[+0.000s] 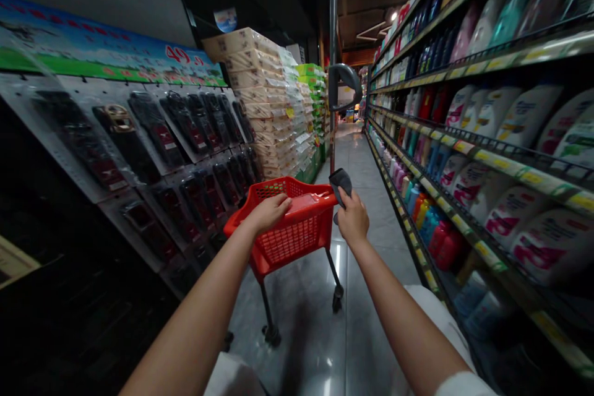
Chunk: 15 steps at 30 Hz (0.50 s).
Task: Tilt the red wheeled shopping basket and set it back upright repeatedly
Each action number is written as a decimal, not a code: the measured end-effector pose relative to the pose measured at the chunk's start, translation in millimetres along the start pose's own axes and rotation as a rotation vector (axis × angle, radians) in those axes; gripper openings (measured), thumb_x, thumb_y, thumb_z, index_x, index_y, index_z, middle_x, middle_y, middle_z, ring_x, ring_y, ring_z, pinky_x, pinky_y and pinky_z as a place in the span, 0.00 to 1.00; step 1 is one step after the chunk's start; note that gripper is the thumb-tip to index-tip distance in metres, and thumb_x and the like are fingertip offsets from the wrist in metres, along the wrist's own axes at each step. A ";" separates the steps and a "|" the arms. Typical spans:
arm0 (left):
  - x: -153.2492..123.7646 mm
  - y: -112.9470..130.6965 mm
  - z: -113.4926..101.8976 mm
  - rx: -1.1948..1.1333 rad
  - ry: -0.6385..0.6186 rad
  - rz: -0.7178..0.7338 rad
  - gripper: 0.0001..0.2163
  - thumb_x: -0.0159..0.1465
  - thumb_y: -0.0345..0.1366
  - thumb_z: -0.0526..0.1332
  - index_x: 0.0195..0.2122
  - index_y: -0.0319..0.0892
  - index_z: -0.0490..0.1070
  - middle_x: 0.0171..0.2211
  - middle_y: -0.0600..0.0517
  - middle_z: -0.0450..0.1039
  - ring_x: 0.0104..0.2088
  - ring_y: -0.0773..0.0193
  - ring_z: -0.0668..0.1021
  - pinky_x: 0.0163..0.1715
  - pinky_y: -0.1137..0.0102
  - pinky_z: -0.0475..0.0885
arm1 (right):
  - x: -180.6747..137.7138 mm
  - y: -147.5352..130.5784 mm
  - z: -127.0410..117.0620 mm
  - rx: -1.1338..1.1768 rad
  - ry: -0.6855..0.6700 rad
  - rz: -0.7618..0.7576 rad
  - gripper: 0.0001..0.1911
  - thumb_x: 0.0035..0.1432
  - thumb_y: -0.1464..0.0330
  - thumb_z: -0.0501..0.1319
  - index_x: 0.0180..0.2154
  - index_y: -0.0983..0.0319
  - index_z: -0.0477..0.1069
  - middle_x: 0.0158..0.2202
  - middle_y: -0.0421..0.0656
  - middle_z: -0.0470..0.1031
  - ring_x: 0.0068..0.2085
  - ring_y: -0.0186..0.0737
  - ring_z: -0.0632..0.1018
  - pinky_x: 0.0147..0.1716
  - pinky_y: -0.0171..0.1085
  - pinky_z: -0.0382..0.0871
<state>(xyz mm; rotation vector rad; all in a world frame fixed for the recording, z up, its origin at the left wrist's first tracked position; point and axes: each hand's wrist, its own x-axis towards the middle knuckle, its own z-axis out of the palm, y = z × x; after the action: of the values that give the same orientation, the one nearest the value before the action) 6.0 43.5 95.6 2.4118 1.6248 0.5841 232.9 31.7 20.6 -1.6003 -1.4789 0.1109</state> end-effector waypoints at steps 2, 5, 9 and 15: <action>6.6 -0.8 5.6 -0.115 0.036 0.002 0.22 0.65 0.50 0.43 0.33 0.41 0.69 0.33 0.47 0.75 0.36 0.57 0.75 0.40 0.66 0.68 | -10.9 -12.8 12.7 0.023 -0.002 -0.036 0.33 0.55 0.78 0.51 0.61 0.51 0.65 0.64 0.42 0.61 0.51 0.47 0.72 0.52 0.42 0.68; 10.6 -0.3 10.5 -0.214 0.079 -0.024 0.23 0.64 0.52 0.44 0.27 0.41 0.67 0.29 0.48 0.72 0.33 0.58 0.73 0.36 0.66 0.67 | -35.0 -32.8 31.4 0.113 -0.010 -0.189 0.34 0.54 0.78 0.52 0.61 0.51 0.64 0.66 0.40 0.59 0.53 0.46 0.71 0.53 0.43 0.67; 5.4 -3.4 7.1 -0.305 0.070 -0.053 0.24 0.61 0.57 0.48 0.22 0.41 0.66 0.22 0.52 0.66 0.27 0.61 0.69 0.29 0.68 0.64 | -39.0 -25.4 36.3 0.232 -0.030 -0.293 0.34 0.54 0.78 0.51 0.60 0.49 0.66 0.65 0.37 0.60 0.56 0.45 0.68 0.55 0.42 0.66; 0.1 -1.6 3.6 -0.428 0.057 -0.061 0.28 0.60 0.61 0.48 0.24 0.39 0.69 0.20 0.54 0.65 0.24 0.64 0.67 0.26 0.69 0.63 | -29.1 -22.2 53.0 0.313 0.171 0.056 0.38 0.54 0.78 0.49 0.65 0.53 0.57 0.66 0.48 0.53 0.62 0.53 0.63 0.59 0.52 0.60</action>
<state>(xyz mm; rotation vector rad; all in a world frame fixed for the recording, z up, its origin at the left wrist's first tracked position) 6.2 44.5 91.8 2.0445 1.4125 0.8931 176.0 33.4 -9.5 -1.3616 -1.2194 0.2209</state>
